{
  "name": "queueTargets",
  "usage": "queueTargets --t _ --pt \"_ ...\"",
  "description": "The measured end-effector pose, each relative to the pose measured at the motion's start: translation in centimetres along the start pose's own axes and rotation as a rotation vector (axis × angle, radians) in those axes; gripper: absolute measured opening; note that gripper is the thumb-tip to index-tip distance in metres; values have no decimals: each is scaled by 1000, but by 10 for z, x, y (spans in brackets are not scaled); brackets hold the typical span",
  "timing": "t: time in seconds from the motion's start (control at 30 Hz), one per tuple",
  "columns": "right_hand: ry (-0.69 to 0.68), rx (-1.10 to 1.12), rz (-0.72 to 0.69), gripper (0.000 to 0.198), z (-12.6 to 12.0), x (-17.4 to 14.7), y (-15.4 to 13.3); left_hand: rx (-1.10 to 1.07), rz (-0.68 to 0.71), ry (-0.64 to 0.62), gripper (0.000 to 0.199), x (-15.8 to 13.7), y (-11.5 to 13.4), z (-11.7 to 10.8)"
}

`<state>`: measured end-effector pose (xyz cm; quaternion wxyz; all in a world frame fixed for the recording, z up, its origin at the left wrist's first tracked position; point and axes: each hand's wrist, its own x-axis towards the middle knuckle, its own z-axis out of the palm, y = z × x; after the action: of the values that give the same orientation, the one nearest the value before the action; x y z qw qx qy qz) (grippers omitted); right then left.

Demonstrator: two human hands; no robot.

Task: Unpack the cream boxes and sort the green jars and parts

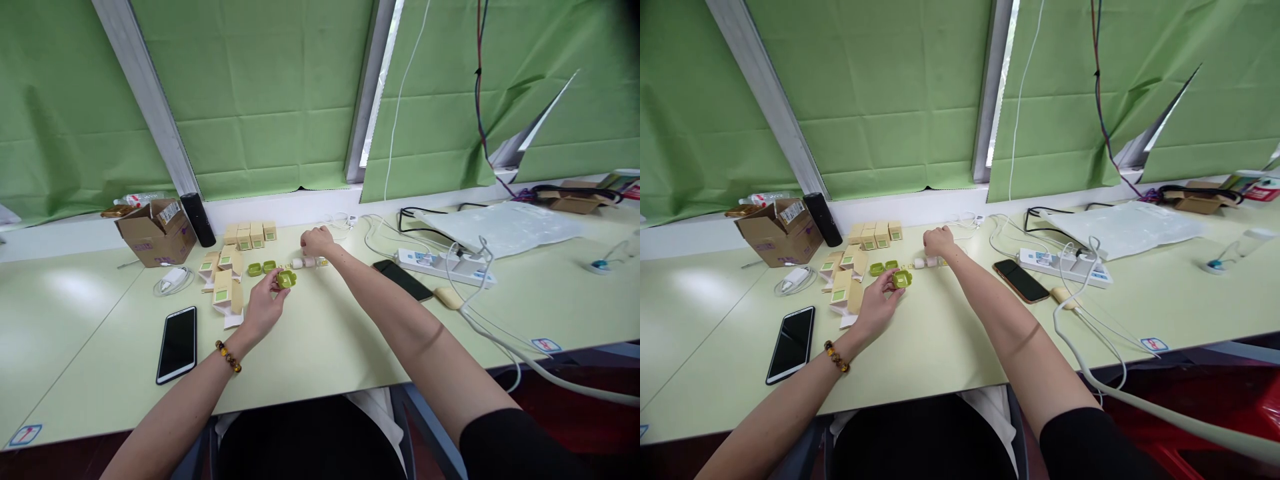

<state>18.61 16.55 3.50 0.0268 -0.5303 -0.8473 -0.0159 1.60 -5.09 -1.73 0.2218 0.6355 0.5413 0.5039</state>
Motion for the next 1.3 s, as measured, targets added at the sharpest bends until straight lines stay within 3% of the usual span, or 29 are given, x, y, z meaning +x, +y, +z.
queueTargets --t 0.43,0.67,0.83,0.93,1.03,1.1,1.2,1.3 --pt "12 35 -5 29 9 4 7 -20 2 9 48 1 -3 1" --pt "168 163 -10 18 0 -6 5 -39 7 20 47 1 -3 1" --pt "439 341 -47 32 -8 -46 -13 -40 11 30 48 2 -3 1" --pt "678 807 -145 18 -4 -87 -27 -49 22 38 48 2 -2 1" --pt "632 1041 -188 13 7 -130 -39 -39 65 57 47 1 0 1" --pt "552 1118 -226 25 18 -152 -45 -15 106 65 48 0 3 1" --pt "491 1138 -287 48 34 -169 -50 30 184 40 48 -3 6 0" --pt "506 1064 -431 59 43 -172 -51 105 263 -23 49 -4 6 -1"
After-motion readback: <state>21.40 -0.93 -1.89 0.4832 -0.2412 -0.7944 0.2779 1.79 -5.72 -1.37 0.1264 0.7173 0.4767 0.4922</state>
